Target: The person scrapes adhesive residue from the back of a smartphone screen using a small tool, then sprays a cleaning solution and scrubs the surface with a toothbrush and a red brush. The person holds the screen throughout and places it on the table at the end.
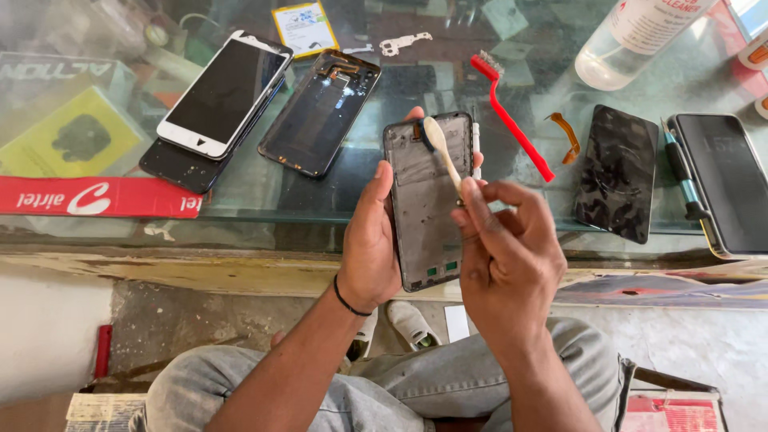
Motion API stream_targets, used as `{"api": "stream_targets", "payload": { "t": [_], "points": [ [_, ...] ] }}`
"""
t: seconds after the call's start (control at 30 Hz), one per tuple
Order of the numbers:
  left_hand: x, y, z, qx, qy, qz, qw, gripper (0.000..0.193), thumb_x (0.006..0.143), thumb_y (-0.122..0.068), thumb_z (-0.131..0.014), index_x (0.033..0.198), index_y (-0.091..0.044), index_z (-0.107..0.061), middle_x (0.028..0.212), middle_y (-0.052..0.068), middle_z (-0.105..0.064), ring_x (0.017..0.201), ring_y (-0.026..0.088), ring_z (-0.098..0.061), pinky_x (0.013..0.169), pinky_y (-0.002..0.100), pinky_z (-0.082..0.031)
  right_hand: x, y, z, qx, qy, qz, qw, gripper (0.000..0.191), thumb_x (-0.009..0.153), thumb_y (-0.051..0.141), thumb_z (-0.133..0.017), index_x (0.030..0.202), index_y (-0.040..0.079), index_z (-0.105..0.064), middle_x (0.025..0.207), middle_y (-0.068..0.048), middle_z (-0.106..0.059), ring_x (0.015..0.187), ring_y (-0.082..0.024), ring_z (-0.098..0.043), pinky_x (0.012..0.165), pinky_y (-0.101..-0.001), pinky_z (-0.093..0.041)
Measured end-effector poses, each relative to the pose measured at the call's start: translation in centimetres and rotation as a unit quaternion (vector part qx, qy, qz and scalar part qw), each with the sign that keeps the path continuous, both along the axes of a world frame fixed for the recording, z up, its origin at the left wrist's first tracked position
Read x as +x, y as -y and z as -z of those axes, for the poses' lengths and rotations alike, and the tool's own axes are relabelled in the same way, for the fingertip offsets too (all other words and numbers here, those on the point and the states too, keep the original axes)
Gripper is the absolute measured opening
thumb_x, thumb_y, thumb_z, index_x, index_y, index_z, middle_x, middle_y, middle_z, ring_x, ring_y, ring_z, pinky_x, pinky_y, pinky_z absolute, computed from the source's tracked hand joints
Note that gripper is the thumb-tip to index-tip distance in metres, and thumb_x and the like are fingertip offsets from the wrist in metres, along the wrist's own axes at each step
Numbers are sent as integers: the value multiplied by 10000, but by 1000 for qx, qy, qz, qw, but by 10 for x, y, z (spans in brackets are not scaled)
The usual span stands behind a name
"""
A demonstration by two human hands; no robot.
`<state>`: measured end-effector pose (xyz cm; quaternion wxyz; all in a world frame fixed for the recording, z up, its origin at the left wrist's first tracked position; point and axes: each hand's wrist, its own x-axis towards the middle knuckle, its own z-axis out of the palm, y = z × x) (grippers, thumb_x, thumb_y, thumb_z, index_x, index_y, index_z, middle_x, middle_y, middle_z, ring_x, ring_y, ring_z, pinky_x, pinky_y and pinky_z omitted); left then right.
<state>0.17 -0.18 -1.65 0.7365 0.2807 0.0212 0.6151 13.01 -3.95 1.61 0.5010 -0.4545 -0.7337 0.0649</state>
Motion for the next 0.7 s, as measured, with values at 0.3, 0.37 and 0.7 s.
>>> {"api": "stream_targets", "payload": {
  "t": [0.3, 0.37, 0.7],
  "points": [
    [2, 4, -3, -3, -8, -1, 1000, 643, 1148, -510, -374, 1713, -247, -216, 1444, 212, -539, 1272, 333, -610, 1097, 473, -513, -7, 18, 23, 4, -7, -8, 1000, 351, 977, -124, -707, 1299, 14, -699, 1160, -116, -594, 840, -129, -730, 684, -259, -545],
    [2, 1, -3, -2, -17, -7, 1000, 655, 1141, -530, -365, 1713, -248, -216, 1464, 212, -542, 1256, 335, -612, 1093, 472, -525, -8, 22, 27, 13, -8, 7, 1000, 350, 963, -112, -719, 1290, 11, -698, 1152, -114, -594, 799, -115, -711, 658, -258, -526],
    [1, 0, -2, 8, -30, -3, 1000, 662, 1139, -565, -340, 1708, -245, -227, 1477, 219, -545, 1253, 328, -621, 1070, 448, -531, -16, 17, 17, 20, 2, 18, 1000, 385, 930, -111, -742, 1287, 26, -699, 1146, -101, -595, 706, -93, -641, 622, -256, -498]
  ]
}}
